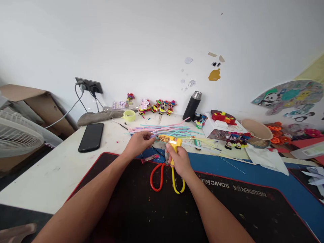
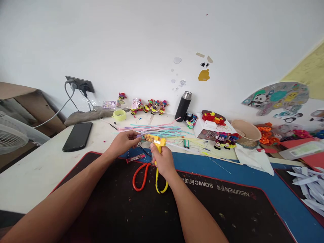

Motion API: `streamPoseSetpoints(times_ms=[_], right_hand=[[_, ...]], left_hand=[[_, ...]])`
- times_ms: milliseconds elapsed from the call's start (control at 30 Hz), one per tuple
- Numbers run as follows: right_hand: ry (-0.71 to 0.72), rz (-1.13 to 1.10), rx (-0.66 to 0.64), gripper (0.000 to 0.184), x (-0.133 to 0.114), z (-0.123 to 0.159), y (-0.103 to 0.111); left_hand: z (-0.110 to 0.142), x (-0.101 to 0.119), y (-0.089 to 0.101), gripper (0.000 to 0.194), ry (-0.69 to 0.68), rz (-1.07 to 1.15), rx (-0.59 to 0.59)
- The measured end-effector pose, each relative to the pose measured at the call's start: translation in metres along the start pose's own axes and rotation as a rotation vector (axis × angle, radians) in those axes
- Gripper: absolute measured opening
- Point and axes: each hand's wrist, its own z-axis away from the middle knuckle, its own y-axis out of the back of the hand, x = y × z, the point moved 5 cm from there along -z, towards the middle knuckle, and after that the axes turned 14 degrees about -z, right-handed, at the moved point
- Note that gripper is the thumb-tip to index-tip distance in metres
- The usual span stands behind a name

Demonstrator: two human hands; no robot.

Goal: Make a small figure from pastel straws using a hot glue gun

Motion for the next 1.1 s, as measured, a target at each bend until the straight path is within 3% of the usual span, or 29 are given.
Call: streamPoseSetpoints(times_ms=[733, 1100], right_hand=[[0.016, 0.075, 0.021, 0.059, -0.0005, 0.0004, 0.0018], [0.015, 0.072, 0.024, 0.059, -0.0014, 0.0023, 0.0027]], left_hand=[[-0.0028, -0.0011, -0.0023, 0.033, 0.066, 0.111, -0.110], [-0.0013, 0.0011, -0.0024, 0.031, 0.075, 0.096, -0.105]])
